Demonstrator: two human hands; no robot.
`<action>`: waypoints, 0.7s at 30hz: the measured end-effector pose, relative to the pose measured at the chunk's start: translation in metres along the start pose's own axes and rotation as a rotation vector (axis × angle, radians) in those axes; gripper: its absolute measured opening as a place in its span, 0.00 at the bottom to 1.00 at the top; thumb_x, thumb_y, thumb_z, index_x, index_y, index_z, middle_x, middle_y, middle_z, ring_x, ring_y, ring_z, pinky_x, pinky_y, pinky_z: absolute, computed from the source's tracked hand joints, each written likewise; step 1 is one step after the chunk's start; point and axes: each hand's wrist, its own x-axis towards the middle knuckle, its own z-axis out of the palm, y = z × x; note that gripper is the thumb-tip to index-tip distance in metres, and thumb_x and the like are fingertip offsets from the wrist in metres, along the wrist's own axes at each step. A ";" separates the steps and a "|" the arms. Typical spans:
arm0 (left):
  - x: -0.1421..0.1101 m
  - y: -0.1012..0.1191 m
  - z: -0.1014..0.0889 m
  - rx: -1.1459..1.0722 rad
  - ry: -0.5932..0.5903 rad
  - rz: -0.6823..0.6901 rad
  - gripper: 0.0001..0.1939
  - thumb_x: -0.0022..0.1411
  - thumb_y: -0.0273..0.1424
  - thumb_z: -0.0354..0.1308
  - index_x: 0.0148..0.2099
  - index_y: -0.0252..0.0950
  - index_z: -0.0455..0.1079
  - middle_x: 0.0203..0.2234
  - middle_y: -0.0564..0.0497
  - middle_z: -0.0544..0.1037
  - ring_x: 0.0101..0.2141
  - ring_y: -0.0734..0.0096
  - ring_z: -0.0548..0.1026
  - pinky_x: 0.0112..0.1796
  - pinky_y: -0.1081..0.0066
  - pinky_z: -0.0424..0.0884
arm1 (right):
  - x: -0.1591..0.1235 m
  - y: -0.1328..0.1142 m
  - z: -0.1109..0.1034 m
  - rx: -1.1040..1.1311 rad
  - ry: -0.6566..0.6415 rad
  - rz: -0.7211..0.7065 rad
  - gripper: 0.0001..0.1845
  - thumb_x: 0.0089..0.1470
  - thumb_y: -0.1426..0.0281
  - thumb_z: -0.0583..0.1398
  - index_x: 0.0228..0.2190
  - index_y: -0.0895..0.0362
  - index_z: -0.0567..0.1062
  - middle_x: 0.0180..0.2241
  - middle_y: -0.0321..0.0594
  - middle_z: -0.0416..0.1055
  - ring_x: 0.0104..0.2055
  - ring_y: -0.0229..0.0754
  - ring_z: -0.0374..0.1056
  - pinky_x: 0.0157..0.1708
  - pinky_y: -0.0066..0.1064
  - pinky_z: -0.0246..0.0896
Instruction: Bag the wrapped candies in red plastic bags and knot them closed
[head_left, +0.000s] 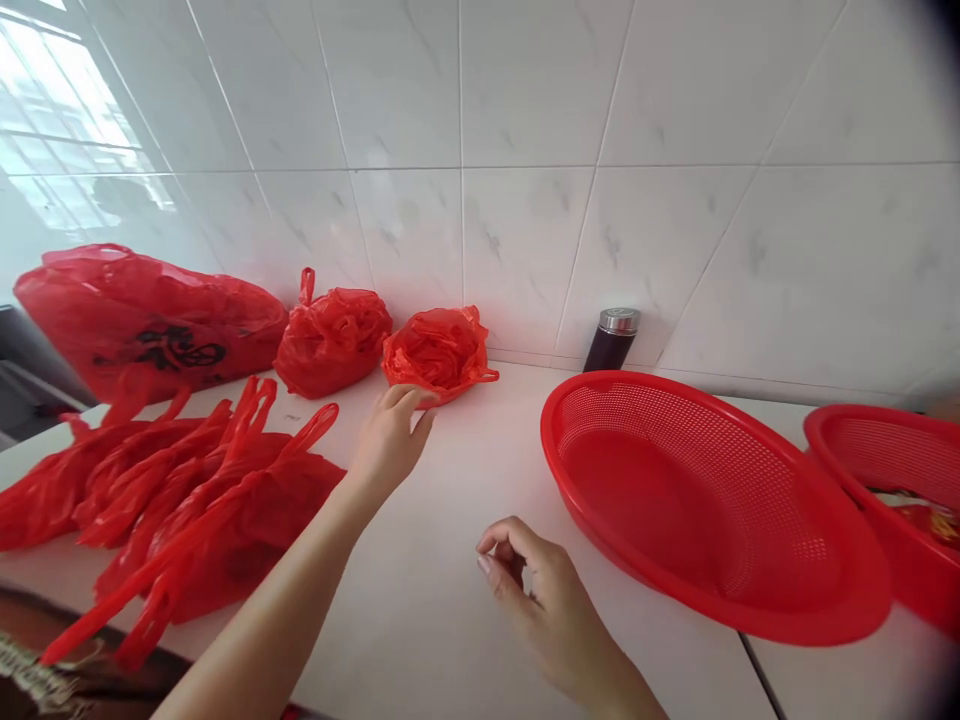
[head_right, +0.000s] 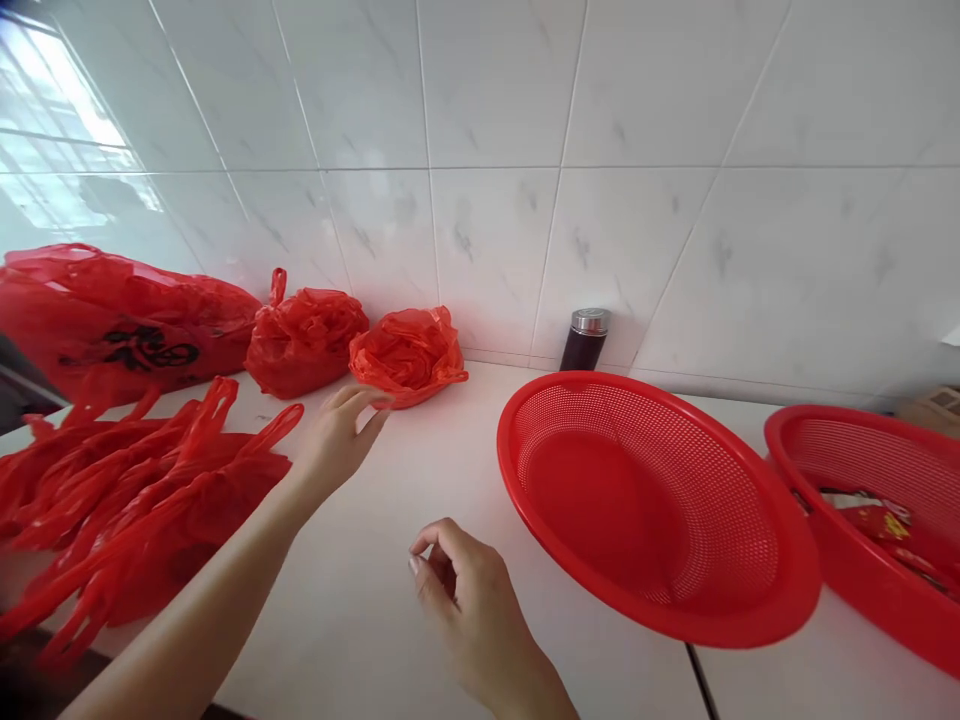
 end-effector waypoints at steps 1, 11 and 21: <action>0.021 0.004 0.009 -0.004 -0.021 0.034 0.14 0.68 0.32 0.48 0.50 0.39 0.71 0.50 0.47 0.74 0.51 0.60 0.70 0.52 0.63 0.67 | -0.002 0.000 0.001 -0.011 0.002 0.000 0.07 0.63 0.66 0.52 0.34 0.53 0.67 0.25 0.31 0.58 0.27 0.35 0.54 0.27 0.26 0.51; 0.122 -0.040 0.045 0.078 -0.280 -0.161 0.17 0.65 0.36 0.58 0.52 0.34 0.69 0.48 0.45 0.74 0.44 0.61 0.75 0.44 0.57 0.74 | 0.001 0.016 0.009 -0.127 0.019 0.137 0.05 0.57 0.73 0.54 0.33 0.53 0.69 0.24 0.30 0.61 0.26 0.34 0.56 0.26 0.24 0.51; 0.131 -0.049 0.035 -0.110 -0.320 -0.015 0.21 0.65 0.47 0.52 0.47 0.35 0.72 0.42 0.47 0.78 0.41 0.63 0.76 0.43 0.60 0.72 | 0.070 0.002 0.006 -0.304 0.205 -0.156 0.07 0.56 0.74 0.55 0.37 0.54 0.71 0.37 0.38 0.70 0.38 0.39 0.66 0.37 0.30 0.62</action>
